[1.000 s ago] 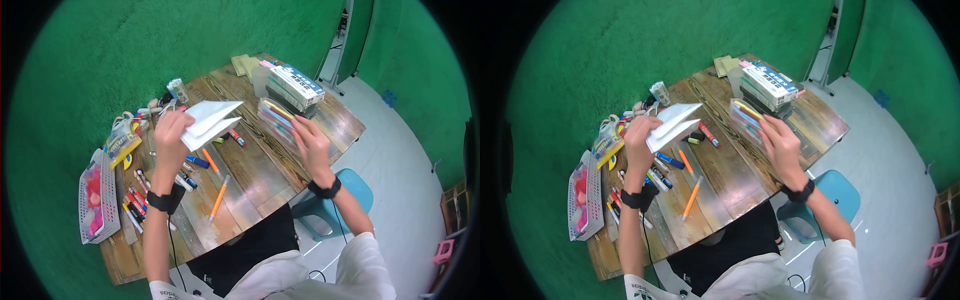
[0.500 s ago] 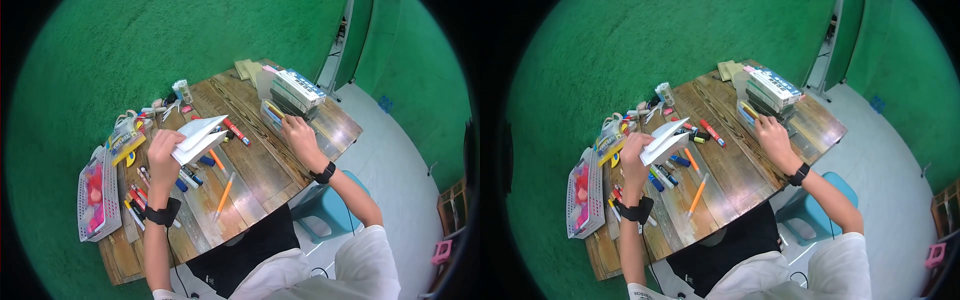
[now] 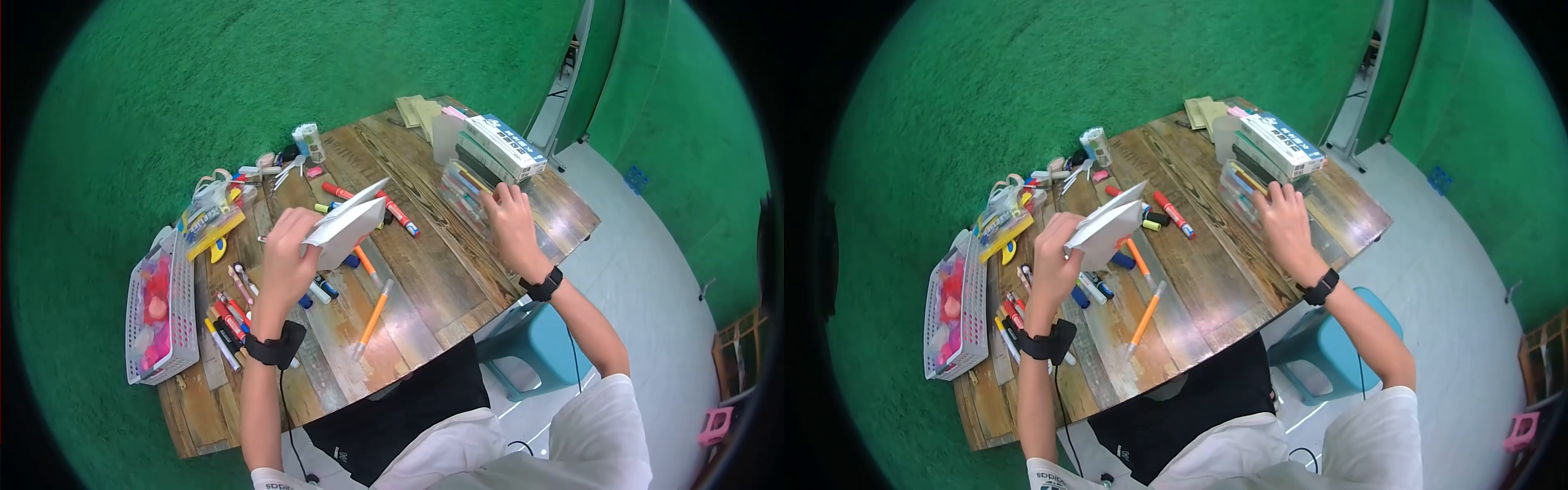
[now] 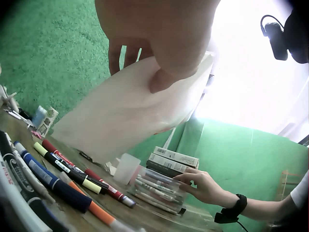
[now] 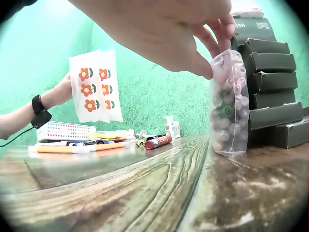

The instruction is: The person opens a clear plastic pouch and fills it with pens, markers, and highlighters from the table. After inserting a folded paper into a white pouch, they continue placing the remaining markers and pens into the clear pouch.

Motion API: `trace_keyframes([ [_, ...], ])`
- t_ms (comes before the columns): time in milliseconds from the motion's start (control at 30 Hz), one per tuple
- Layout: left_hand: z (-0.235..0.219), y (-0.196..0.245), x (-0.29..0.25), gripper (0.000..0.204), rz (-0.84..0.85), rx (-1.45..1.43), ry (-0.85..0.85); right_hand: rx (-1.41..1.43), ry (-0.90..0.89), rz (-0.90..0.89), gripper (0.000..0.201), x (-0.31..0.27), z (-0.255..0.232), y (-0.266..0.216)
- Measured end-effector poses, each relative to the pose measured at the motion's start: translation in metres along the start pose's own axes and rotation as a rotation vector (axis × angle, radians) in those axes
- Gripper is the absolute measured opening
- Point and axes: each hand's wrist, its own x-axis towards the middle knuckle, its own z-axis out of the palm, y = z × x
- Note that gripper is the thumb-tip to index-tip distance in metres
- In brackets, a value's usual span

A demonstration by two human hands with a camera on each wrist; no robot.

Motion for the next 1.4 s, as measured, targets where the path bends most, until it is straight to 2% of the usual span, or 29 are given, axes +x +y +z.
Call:
trace_keyframes([
  [133, 0.001, -0.005, -0.002, 0.027, 0.004, -0.018, -0.039, 0.084, 0.032, -0.006, 0.037, 0.000, -0.002, 0.003],
  [200, 0.008, -0.005, -0.004, 0.024, -0.099, -0.144, -0.004, 0.132, 0.045, -0.005, 0.037, 0.005, -0.013, -0.007],
  [267, 0.014, -0.005, 0.000, 0.021, -0.110, -0.134, 0.011, 0.491, 0.019, 0.068, 0.039, 0.009, -0.027, -0.016],
  [300, 0.016, -0.003, 0.004, 0.025, -0.081, -0.153, -0.069, 0.495, 0.013, 0.063, 0.039, 0.013, -0.036, -0.021],
  [367, 0.025, 0.002, 0.010, 0.027, -0.005, -0.157, -0.196, 0.822, -0.063, -0.081, 0.042, 0.021, -0.055, -0.036],
  [400, 0.030, 0.006, 0.014, 0.027, -0.008, -0.158, -0.197, 0.822, -0.066, -0.081, 0.042, 0.022, -0.060, -0.041],
  [467, 0.044, 0.017, 0.022, 0.026, 0.190, -0.189, -0.237, 0.814, -0.126, -0.179, 0.045, 0.025, -0.067, -0.052],
  [533, 0.062, 0.023, 0.027, 0.026, 0.200, -0.216, -0.268, 0.830, -0.097, -0.177, 0.039, 0.025, -0.071, -0.059],
  [600, 0.074, 0.027, 0.032, 0.026, 0.209, -0.244, -0.300, 0.800, -0.186, -0.177, 0.029, 0.023, -0.072, -0.059],
  [633, 0.078, 0.029, 0.033, 0.026, 0.201, -0.245, -0.298, 0.801, -0.062, -0.182, 0.015, 0.021, -0.067, -0.060],
  [667, 0.082, 0.030, 0.035, 0.025, 0.194, -0.246, -0.297, 0.801, -0.067, -0.181, 0.015, 0.018, -0.063, -0.056],
  [700, 0.086, 0.029, 0.037, 0.021, 0.154, -0.335, -0.284, 0.780, -0.038, -0.090, 0.011, 0.014, -0.059, -0.049],
  [767, 0.082, 0.028, 0.042, 0.018, 0.119, -0.319, -0.258, 0.723, 0.044, 0.057, 0.004, 0.011, -0.060, -0.038],
  [800, 0.078, 0.026, 0.045, 0.015, 0.083, -0.301, -0.232, 0.717, 0.046, 0.063, 0.004, 0.009, -0.060, -0.032],
  [867, 0.069, 0.021, 0.048, 0.012, 0.042, -0.293, -0.255, 0.732, 0.108, 0.302, 0.006, 0.002, -0.058, -0.019],
  [900, 0.065, 0.020, 0.050, 0.012, 0.016, -0.290, -0.253, 0.756, 0.120, 0.364, 0.010, 0.000, -0.059, -0.014],
  [1000, 0.058, 0.017, 0.049, 0.014, -0.062, -0.312, -0.229, 0.706, 0.144, 0.418, 0.013, -0.011, -0.053, 0.004],
  [1067, 0.054, 0.014, 0.050, 0.016, -0.065, -0.223, -0.311, 0.697, 0.124, 0.440, 0.014, -0.015, -0.054, 0.010],
  [1133, 0.051, 0.014, 0.050, 0.017, -0.065, -0.184, -0.353, 0.692, -0.020, 0.453, 0.013, -0.018, -0.062, 0.012],
  [1167, 0.053, 0.011, 0.049, 0.016, -0.040, -0.189, -0.380, 0.693, -0.019, 0.453, 0.013, -0.021, -0.068, 0.014],
  [1233, 0.055, 0.007, 0.047, 0.015, -0.013, -0.196, -0.407, 0.655, -0.310, 0.318, 0.016, -0.028, -0.078, 0.018],
  [1267, 0.056, 0.006, 0.047, 0.014, -0.010, -0.199, -0.408, 0.653, -0.310, 0.317, 0.016, -0.033, -0.079, 0.018],
  [1333, 0.058, 0.010, 0.047, 0.013, -0.003, -0.208, -0.412, 0.590, -0.420, 0.215, 0.017, -0.044, -0.081, 0.018],
  [1400, 0.056, 0.021, 0.050, 0.010, -0.237, -0.315, -0.394, 0.627, -0.406, 0.229, 0.018, -0.049, -0.083, 0.013],
])
